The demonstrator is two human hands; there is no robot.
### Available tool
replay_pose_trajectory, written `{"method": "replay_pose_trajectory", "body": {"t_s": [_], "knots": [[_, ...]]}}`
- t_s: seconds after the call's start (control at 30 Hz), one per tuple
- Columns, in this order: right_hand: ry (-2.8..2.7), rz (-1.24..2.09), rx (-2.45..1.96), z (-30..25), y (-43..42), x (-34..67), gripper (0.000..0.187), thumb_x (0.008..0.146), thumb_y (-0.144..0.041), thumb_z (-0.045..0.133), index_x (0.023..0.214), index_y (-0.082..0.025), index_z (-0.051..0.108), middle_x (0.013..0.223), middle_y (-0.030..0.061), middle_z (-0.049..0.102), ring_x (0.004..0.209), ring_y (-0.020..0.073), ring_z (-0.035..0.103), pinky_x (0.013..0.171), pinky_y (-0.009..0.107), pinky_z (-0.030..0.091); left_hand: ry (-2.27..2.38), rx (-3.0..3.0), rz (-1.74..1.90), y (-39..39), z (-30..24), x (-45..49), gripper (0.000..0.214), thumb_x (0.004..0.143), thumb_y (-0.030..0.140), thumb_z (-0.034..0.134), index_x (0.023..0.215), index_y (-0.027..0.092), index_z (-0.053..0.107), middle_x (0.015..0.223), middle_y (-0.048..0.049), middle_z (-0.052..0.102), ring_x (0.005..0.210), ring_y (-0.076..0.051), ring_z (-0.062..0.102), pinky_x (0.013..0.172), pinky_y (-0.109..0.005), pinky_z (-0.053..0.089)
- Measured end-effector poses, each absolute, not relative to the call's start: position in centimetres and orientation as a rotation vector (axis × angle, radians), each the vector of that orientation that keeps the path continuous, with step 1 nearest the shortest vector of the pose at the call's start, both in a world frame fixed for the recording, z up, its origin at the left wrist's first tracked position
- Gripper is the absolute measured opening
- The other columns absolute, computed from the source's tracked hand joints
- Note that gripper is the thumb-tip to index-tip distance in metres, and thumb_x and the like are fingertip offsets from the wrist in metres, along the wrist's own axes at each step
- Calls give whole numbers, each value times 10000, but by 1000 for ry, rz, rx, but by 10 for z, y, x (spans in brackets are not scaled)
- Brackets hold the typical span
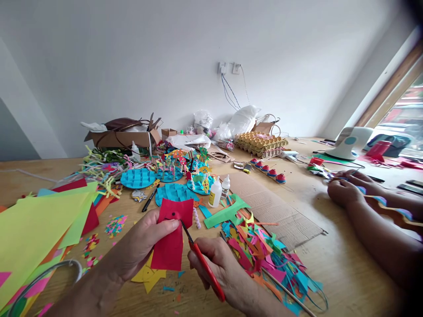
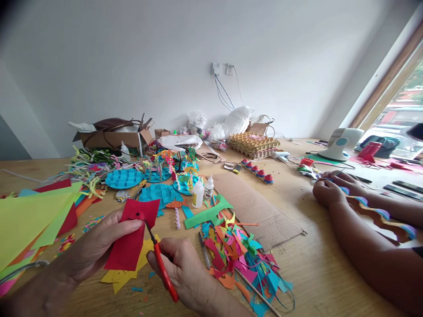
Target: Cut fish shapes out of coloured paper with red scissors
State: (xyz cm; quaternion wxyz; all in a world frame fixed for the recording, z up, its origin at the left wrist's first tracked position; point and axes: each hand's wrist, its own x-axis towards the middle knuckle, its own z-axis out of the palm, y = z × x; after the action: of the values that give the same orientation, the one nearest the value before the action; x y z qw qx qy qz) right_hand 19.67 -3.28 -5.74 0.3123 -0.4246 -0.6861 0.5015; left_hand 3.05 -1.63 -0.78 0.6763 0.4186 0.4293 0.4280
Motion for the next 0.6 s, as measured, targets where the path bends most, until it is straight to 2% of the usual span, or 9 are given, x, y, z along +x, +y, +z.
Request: {"method": "replay_pose_trajectory", "body": {"t_s": [0.27, 0.47, 0.6], "knots": [[-1906, 1269, -1086, -54, -30, 199, 309, 811, -234, 469, 534, -178, 344, 480, -78, 233, 436, 54, 242, 393, 185, 161, 949, 1036, 809, -8, -11, 19, 174, 664, 318, 696, 727, 168, 634, 631, 16, 627, 565, -114, 548, 539, -199, 437], [-1930, 1261, -1059, -54, -30, 200, 315, 820, -234, 469, 536, -177, 346, 482, -76, 251, 429, 51, 243, 375, 175, 168, 924, 1077, 752, -5, -13, 12, 183, 705, 306, 668, 854, 201, 652, 685, 20, 639, 626, -135, 583, 582, -217, 448], [-1942, 1247, -1042, -54, -31, 201, 320, 825, -238, 467, 534, -176, 348, 479, -75, 251, 425, 50, 244, 373, 174, 167, 940, 1059, 761, -6, -14, 11, 148, 697, 308, 681, 795, 201, 655, 649, 25, 635, 629, -139, 596, 560, -201, 447]]}}
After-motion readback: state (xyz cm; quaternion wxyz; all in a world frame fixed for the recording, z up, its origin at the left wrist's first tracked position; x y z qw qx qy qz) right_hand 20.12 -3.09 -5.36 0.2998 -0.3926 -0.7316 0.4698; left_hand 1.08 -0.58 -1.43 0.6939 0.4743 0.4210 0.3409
